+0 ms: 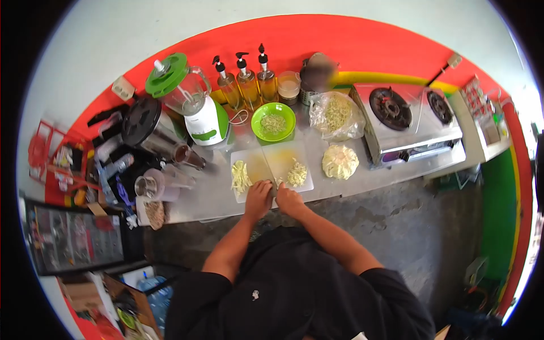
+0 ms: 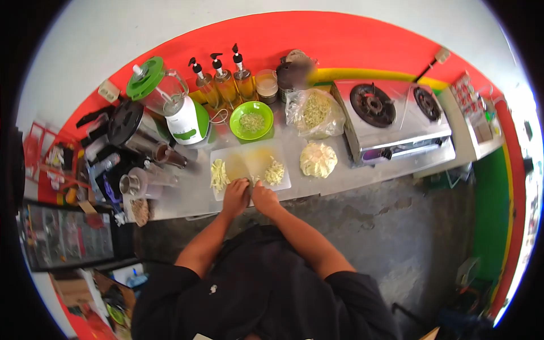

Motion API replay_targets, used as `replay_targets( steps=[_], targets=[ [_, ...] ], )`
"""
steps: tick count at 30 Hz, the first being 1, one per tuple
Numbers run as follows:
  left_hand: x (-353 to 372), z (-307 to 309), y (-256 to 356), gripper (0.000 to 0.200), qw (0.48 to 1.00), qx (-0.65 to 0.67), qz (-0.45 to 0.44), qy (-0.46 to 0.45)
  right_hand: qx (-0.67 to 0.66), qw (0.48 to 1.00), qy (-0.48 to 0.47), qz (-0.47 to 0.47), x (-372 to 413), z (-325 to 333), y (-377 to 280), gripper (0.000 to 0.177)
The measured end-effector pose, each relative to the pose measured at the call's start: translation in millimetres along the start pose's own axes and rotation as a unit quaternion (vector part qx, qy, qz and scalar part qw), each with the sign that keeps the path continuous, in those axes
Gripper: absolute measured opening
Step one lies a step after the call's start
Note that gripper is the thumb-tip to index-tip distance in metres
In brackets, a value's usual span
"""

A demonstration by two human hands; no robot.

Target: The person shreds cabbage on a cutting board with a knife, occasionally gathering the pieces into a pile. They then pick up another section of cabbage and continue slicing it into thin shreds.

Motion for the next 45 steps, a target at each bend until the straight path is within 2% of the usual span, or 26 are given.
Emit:
replay_targets(
  steps=[4,7,11,17,19,24,27,33,40,45],
  targets=[
    [3.5,2.2,14.2,0.014,0.997,-0.004,0.061,0.036,0.007,1.0,-0.006,-0.008,13.0,-1.7,14.6,0.031],
    [-3.6,7.4,17.2,0.008,0.993,0.014,0.119,0.009,0.014,1.0,-0.008,-0.003,16.1,-0.2,28.6,0.029],
    [-13.7,10.1,25.6,0.007,0.987,-0.001,0.158,0.022,0.001,1.0,0.014,-0.003,16.9,7.4,44.3,0.031],
    [-8.0,3.7,30.7,0.017,0.971,-0.001,0.226,0.072,0.008,0.999,0.031,0.024,23.8,13.6,47.0,0.032],
    [-6.6,0.8,36.8,0.023,0.975,0.023,0.217,0.037,0.02,0.999,0.027,0.032,27.0,13.1,41.4,0.031],
    [-0.3,-1.5,44.0,0.03,0.974,0.013,0.223,0.033,-0.01,0.999,0.009,0.032,28.6,16.9,20.3,0.035],
    [4.8,0.3,44.8,0.034,0.984,-0.009,0.174,0.034,0.004,0.999,0.007,0.039,21.9,13.6,7.6,0.034],
    [8.8,6.5,34.0,0.035,0.992,-0.002,0.126,0.013,0.107,0.994,0.0,0.012,23.0,8.0,2.1,0.031],
    [10.1,8.0,17.4,0.034,0.997,0.024,0.076,0.018,0.133,0.991,0.005,-0.034,20.6,-10.5,1.7,0.031],
    [16.7,10.5,14.6,0.031,0.999,-0.023,0.048,0.003,0.153,0.988,0.006,-0.008,20.0,-0.7,-0.9,0.032]
  ],
)
Point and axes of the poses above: each hand's wrist, its own x-axis away from the middle knuckle, its own z-axis out of the back of the hand, y = z × x, the point moved 3 cm from there along -x, towards the middle knuckle, and after that the axes turned 10 degrees about -y, right-handed, at the moved point
